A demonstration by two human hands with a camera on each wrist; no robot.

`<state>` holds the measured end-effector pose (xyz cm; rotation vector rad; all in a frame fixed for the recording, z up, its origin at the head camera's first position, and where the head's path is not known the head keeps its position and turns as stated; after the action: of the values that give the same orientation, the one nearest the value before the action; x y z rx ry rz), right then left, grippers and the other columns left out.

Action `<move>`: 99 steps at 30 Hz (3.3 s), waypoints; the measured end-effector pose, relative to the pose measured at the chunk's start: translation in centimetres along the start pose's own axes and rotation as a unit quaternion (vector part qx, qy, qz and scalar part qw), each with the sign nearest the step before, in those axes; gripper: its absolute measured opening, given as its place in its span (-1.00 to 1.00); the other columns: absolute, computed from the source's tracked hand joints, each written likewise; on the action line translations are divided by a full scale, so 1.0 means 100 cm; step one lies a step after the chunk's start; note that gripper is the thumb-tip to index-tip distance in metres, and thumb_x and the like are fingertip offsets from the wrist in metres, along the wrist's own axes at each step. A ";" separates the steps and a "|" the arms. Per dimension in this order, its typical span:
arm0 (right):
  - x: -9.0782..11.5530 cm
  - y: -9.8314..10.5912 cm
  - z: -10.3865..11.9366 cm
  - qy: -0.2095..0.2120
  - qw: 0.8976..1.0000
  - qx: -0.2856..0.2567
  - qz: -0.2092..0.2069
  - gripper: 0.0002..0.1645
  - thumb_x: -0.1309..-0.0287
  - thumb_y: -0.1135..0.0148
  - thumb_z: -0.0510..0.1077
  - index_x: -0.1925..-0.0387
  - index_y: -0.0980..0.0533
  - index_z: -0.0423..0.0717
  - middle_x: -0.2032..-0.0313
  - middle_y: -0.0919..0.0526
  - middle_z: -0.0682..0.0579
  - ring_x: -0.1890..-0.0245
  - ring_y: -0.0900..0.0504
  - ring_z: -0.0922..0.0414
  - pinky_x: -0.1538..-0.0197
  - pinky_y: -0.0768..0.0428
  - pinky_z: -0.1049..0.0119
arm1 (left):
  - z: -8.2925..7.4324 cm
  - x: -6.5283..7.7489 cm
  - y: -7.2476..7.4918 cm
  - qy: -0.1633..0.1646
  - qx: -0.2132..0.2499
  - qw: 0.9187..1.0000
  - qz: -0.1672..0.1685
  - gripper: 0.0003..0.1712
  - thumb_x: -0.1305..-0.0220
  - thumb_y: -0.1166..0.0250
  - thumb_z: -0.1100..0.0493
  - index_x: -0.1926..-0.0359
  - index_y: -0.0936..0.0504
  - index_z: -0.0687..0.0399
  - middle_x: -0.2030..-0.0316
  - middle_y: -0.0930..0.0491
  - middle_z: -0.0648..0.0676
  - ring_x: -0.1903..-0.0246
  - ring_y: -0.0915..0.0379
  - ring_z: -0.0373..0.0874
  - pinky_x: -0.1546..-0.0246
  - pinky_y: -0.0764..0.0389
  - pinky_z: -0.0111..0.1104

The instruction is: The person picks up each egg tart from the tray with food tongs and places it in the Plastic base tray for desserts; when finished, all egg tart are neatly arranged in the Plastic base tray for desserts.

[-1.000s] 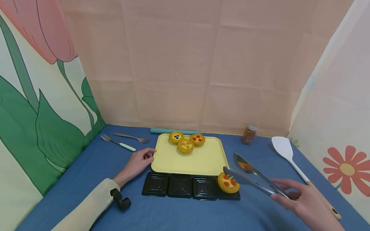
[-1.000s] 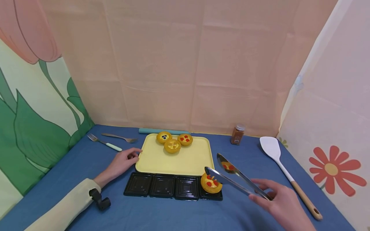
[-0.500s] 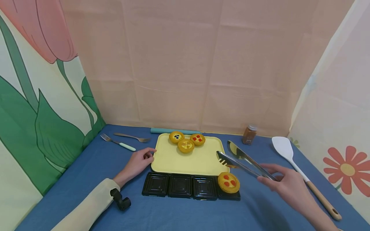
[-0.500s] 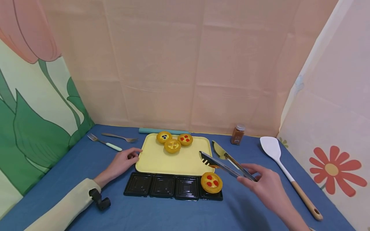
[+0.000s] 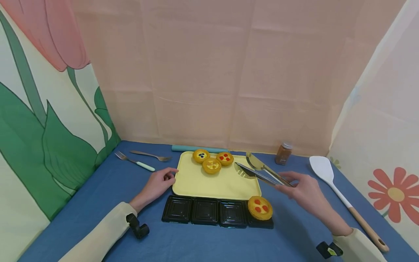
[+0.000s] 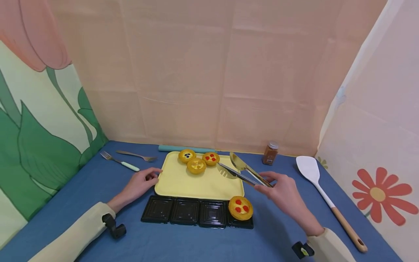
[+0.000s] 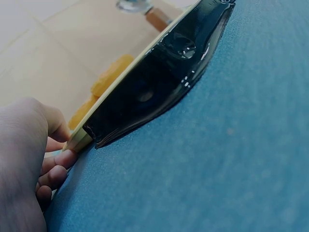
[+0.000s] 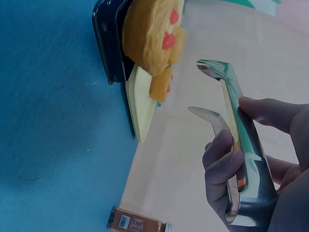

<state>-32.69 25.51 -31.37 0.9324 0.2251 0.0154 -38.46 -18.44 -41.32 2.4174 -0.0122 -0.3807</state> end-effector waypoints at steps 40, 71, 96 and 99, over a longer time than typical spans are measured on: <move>-0.071 -0.046 0.011 0.052 0.998 0.029 0.024 -0.43 -0.14 -0.45 0.02 -0.09 -0.63 -0.26 0.31 -0.74 -0.07 0.57 -0.67 0.01 0.50 -0.56 0.20 | 0.000 0.000 0.001 0.004 0.005 1.000 -0.007 -0.58 -0.29 -0.20 0.30 -0.16 -0.63 0.23 0.36 -0.59 -0.01 0.46 -0.39 -0.13 0.34 -0.39 -0.28; -0.082 -0.064 0.025 0.085 0.996 0.029 0.019 -0.45 -0.20 -0.42 -0.07 -0.12 -0.60 -0.34 0.71 -0.59 -0.07 0.69 -0.61 -0.10 0.61 -0.49 0.19 | -0.002 -0.001 0.001 -0.007 0.015 1.000 -0.005 -0.60 -0.32 -0.21 0.31 -0.18 -0.61 0.21 0.35 -0.61 -0.02 0.48 -0.38 -0.12 0.36 -0.38 -0.27; -0.079 -0.058 0.027 0.110 0.993 0.033 -0.007 -0.61 -0.20 -0.40 -0.12 0.00 -0.68 -0.29 0.76 -0.50 0.13 0.82 -0.39 0.13 0.66 -0.38 0.21 | -0.001 0.000 0.000 -0.002 0.012 1.000 -0.006 -0.61 -0.31 -0.21 0.32 -0.15 -0.62 0.21 0.37 -0.59 -0.02 0.49 -0.37 -0.13 0.37 -0.37 -0.29; -0.078 -0.053 0.027 0.111 0.993 0.037 -0.017 -0.61 -0.20 -0.40 -0.11 0.01 -0.69 -0.28 0.75 -0.48 0.12 0.81 -0.37 0.13 0.65 -0.35 0.22 | 0.000 0.000 0.000 -0.001 0.010 1.000 -0.006 -0.61 -0.30 -0.21 0.30 -0.15 -0.62 0.22 0.37 -0.59 -0.03 0.49 -0.37 -0.13 0.37 -0.37 -0.30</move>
<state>-40.26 19.30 -32.60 1.0008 0.4499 0.0797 -38.42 -18.47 -41.30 2.4382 -0.0017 -0.3915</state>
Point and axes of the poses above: each hand's wrist, its own x-axis away from the middle knuckle, its own y-axis out of the back of the hand, z = x × y, the point moved 10 cm from there along -x, towards the middle knuckle
